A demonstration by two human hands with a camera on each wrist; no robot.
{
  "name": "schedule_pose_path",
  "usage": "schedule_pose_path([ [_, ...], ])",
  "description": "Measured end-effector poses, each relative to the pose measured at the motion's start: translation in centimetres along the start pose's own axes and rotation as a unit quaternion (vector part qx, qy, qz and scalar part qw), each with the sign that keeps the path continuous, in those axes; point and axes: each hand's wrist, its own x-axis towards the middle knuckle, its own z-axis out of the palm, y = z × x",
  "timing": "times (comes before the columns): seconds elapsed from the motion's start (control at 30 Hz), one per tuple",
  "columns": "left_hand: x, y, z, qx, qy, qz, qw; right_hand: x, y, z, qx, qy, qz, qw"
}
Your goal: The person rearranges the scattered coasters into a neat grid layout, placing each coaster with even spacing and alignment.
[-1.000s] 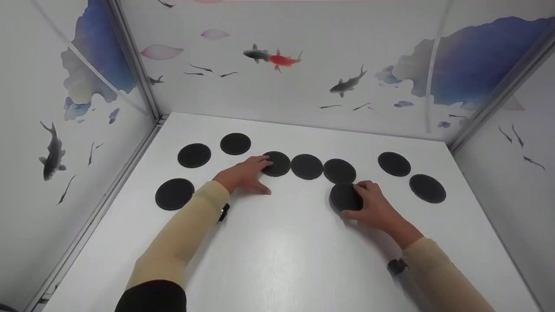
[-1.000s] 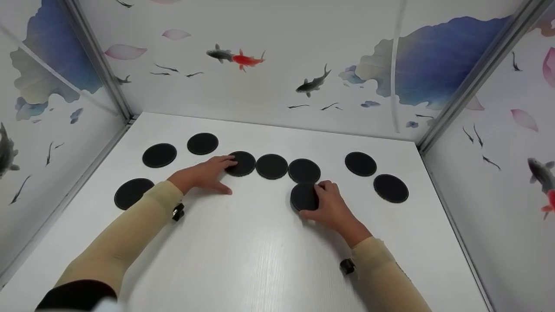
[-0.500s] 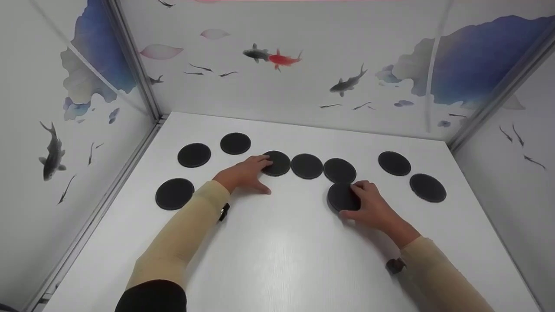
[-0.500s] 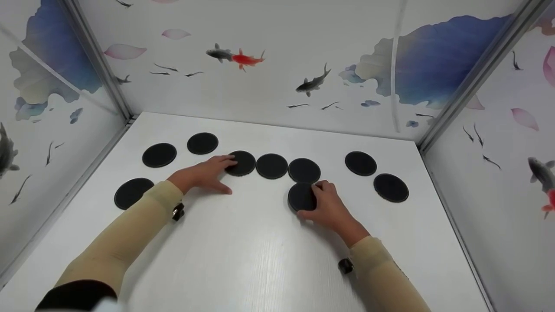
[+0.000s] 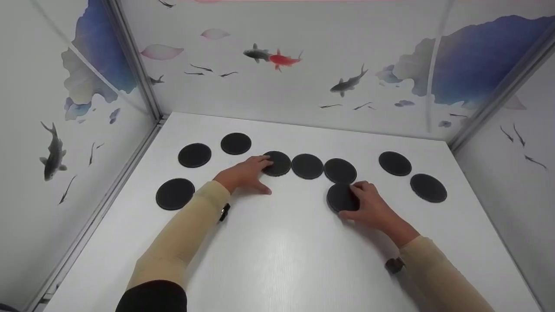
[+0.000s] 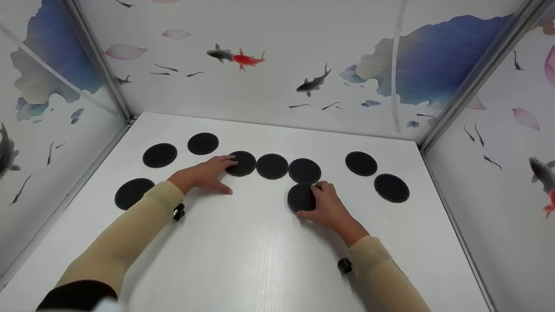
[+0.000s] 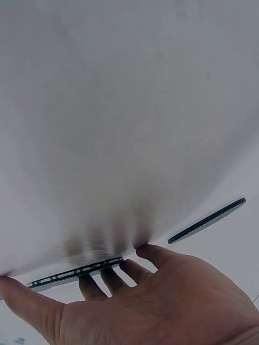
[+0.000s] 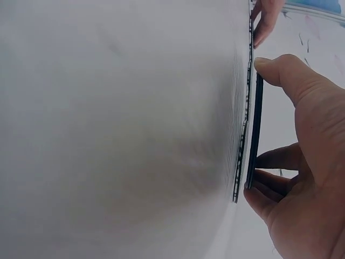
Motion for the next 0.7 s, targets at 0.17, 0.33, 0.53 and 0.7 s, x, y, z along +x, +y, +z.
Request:
schedule_pose_path([
  [0.17,-0.07,0.04,-0.02,-0.003,-0.001,0.0,1.0,0.07,0.03,0.06,-0.004,-0.009,0.009,1.0],
  [0.33,-0.09,0.02,0.06,0.002,0.003,-0.003,1.0,0.22,0.25,0.02,-0.003,-0.014,0.01,1.0],
  [0.53,-0.11,0.09,0.13,-0.002,0.005,-0.003,1.0,0.23,0.59,0.05,0.006,-0.019,0.008,1.0],
  [0.7,-0.08,0.02,0.12,-0.005,0.005,-0.004,1.0,0.33,0.68,0.14,0.008,-0.022,0.008,1.0],
])
